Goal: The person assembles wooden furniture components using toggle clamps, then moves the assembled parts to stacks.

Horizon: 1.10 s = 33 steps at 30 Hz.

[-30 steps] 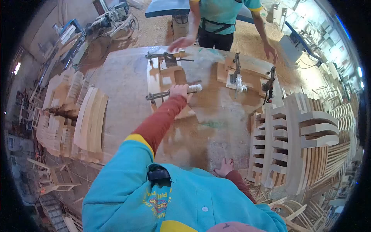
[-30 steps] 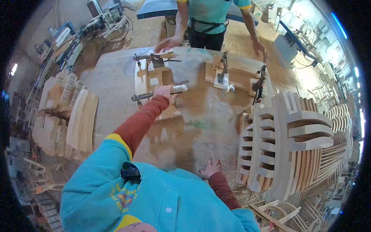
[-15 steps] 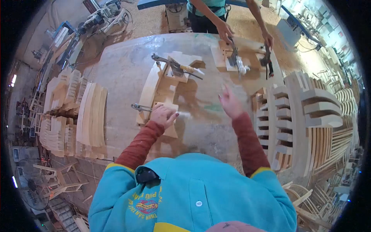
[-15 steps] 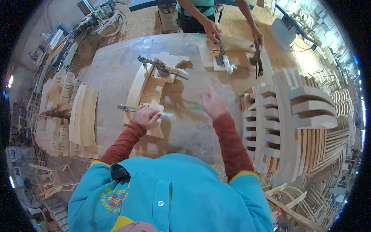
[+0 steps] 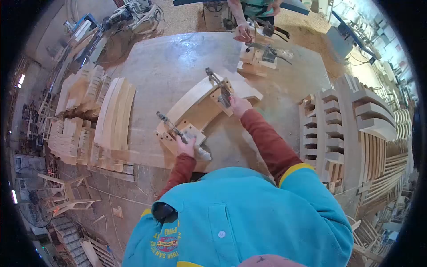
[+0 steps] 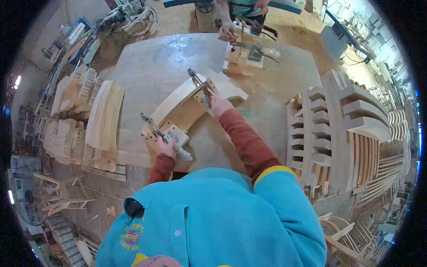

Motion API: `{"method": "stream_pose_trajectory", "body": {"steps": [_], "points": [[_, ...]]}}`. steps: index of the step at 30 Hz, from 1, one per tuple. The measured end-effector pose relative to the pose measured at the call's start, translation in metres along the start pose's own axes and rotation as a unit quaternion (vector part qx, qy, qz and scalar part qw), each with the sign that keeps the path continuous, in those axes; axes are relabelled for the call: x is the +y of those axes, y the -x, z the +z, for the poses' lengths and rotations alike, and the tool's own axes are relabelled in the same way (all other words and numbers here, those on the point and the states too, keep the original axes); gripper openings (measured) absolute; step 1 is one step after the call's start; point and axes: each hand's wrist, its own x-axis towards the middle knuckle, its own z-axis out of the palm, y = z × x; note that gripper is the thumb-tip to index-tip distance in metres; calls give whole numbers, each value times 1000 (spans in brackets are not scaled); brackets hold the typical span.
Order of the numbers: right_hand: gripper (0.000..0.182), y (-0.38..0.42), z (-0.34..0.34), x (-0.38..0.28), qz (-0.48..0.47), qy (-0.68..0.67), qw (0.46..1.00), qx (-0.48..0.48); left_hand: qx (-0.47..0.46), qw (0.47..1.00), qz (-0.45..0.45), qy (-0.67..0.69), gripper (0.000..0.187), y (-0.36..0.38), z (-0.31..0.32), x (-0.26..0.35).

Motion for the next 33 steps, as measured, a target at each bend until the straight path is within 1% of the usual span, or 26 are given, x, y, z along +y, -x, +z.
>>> {"method": "stream_pose_trajectory", "body": {"steps": [1,2,3,4,5,6,7,8,9,10,12,13,16,18,19,22,24,25,26,29,30,31,32,33], "points": [[35,17,4,2,21,-5,1000,15,30,997,-10,-64,73,-6,0,-8],[34,49,15,12,51,-2,999,14,58,989,-38,-127,75,1,-3,-30],[33,78,21,17,80,-2,997,16,47,988,-4,-144,78,3,-7,-35],[29,108,25,20,15,11,995,98,36,986,26,-162,80,8,-15,-39],[29,135,26,25,64,-43,996,44,19,986,43,-157,80,12,-20,-44],[31,156,23,30,112,-96,989,-4,2,983,47,-176,79,19,-22,-36],[31,174,17,23,151,-153,976,-33,-15,979,52,-194,78,25,-23,-28],[32,191,10,16,192,-205,958,-58,-34,970,44,-236,76,33,-18,3],[30,208,-1,-2,225,-260,937,-63,-57,959,37,-276,75,36,-14,19],[29,221,-7,-13,259,-313,912,-64,-79,957,44,-277,74,33,-13,16],[30,227,0,-14,259,-315,913,-29,-119,952,75,-272,72,16,-6,15],[31,229,3,-15,259,-315,913,-11,-123,950,81,-276,73,15,-6,15],[28,225,7,-19,300,-262,917,-10,-133,942,108,-287,74,10,-5,16],[32,224,7,-35,315,-392,863,40,-140,940,125,-285,75,11,-7,17],[35,223,5,-42,319,-452,830,66,-148,940,116,-285,75,12,-9,19],[40,217,8,-35,365,-506,776,87,-162,940,86,-289,77,13,-10,26],[38,216,-20,-48,453,-545,706,10,-161,936,55,-307,78,13,-10,30],[37,213,-35,-53,492,-558,667,-31,-158,938,58,-302,78,10,-10,30],[32,217,-46,-46,528,-575,622,-64,-159,938,60,-301,78,9,-12,28],[28,209,-79,-75,544,-611,571,-73,-157,946,77,-273,76,4,-12,23],[27,208,-91,-77,532,-640,546,-90,-159,948,79,-264,75,8,-14,19],[27,207,-105,-75,521,-669,519,-108,-156,955,114,-225,71,9,-14,14],[29,208,-128,-65,413,-658,608,-163,-152,959,149,-187,68,4,-12,8],[31,206,-139,-80,340,-635,672,-173,-150,960,183,-150,65,1,-15,4]]}}
